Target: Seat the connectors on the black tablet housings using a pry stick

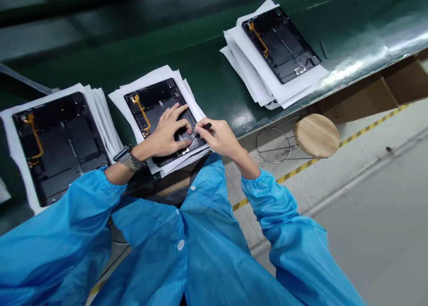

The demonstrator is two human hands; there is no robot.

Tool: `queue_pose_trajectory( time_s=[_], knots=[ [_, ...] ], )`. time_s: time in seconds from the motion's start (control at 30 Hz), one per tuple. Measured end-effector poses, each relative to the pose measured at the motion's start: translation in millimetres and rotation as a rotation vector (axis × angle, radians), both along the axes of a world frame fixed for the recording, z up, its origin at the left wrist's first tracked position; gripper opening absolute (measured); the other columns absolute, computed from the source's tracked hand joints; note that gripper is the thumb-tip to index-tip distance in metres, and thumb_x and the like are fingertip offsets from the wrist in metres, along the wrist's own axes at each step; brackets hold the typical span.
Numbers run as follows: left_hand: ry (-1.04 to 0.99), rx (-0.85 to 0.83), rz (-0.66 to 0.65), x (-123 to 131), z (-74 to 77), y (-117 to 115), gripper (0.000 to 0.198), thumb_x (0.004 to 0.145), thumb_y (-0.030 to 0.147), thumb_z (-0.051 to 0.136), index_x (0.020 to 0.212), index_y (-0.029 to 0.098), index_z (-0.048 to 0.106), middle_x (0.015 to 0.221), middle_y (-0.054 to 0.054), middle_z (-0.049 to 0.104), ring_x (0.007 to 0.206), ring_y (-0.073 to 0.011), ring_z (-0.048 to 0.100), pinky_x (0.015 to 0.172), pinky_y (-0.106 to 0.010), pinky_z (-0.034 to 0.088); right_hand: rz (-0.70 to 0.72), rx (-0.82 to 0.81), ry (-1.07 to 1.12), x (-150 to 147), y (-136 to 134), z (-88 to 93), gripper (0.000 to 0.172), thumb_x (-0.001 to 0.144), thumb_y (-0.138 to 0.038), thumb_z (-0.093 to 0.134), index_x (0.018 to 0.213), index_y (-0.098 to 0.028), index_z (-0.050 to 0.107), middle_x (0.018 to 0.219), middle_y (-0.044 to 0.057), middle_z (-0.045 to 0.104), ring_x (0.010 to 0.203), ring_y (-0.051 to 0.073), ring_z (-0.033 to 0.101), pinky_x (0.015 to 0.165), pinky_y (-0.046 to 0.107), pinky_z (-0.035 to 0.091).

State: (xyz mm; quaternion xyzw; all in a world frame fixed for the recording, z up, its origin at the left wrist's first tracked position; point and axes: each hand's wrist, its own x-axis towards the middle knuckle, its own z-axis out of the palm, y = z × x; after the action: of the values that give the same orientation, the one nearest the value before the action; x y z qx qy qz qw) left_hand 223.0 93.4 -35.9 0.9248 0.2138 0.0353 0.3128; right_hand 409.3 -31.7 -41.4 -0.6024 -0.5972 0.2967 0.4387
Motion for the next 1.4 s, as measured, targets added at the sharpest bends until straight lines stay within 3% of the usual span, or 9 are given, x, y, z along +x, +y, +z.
queue_pose_trajectory(
  time_s=[0.43, 0.7, 1.13, 1.4],
  knots=[
    [0.002, -0.018, 0.022, 1.2, 1.6, -0.6, 0.021, 0.081, 0.034, 0.071, 0.098, 0.023, 0.064, 0.175, -0.007, 0.026, 0.165, -0.0394, 0.009, 0.133, -0.064, 0.006, 0.050, -0.119, 0.161, 9.8, 6.8, -5.3, 0.025, 0.098, -0.039, 0.064, 0.090, -0.015, 0.067, 0.073, 0.000, 0.068, 0.063, 0.012, 0.059, 0.061, 0.026, 0.044],
    [-0.006, -0.022, 0.019, 1.3, 1.2, -0.6, 0.021, 0.082, 0.036, 0.071, 0.097, 0.024, 0.064, 0.175, -0.005, 0.026, 0.165, -0.0399, 0.009, 0.132, -0.067, 0.006, 0.085, -0.120, 0.065, 11.3, 10.4, -1.2, 0.022, 0.100, -0.033, 0.062, 0.091, -0.015, 0.069, 0.071, -0.001, 0.066, 0.062, 0.011, 0.056, 0.060, 0.025, 0.041],
    [0.003, -0.034, 0.019, 1.6, 1.6, -0.7, 0.021, 0.082, 0.036, 0.071, 0.097, 0.023, 0.064, 0.175, -0.006, 0.024, 0.165, -0.0396, 0.008, 0.132, -0.066, 0.004, 0.153, -0.173, 0.209, 19.9, 12.8, 3.2, 0.020, 0.096, -0.033, 0.069, 0.090, -0.014, 0.070, 0.075, 0.001, 0.068, 0.064, 0.010, 0.059, 0.061, 0.024, 0.047],
    [0.014, -0.041, -0.018, -0.8, 1.3, 4.2, 0.025, 0.081, 0.035, 0.072, 0.101, 0.023, 0.065, 0.176, -0.006, 0.022, 0.165, -0.0394, 0.005, 0.133, -0.065, 0.003, 0.156, -0.171, 0.160, 18.4, 13.0, 4.5, 0.019, 0.097, -0.033, 0.068, 0.089, -0.015, 0.071, 0.074, 0.000, 0.068, 0.063, 0.011, 0.059, 0.060, 0.025, 0.045]
  ],
)
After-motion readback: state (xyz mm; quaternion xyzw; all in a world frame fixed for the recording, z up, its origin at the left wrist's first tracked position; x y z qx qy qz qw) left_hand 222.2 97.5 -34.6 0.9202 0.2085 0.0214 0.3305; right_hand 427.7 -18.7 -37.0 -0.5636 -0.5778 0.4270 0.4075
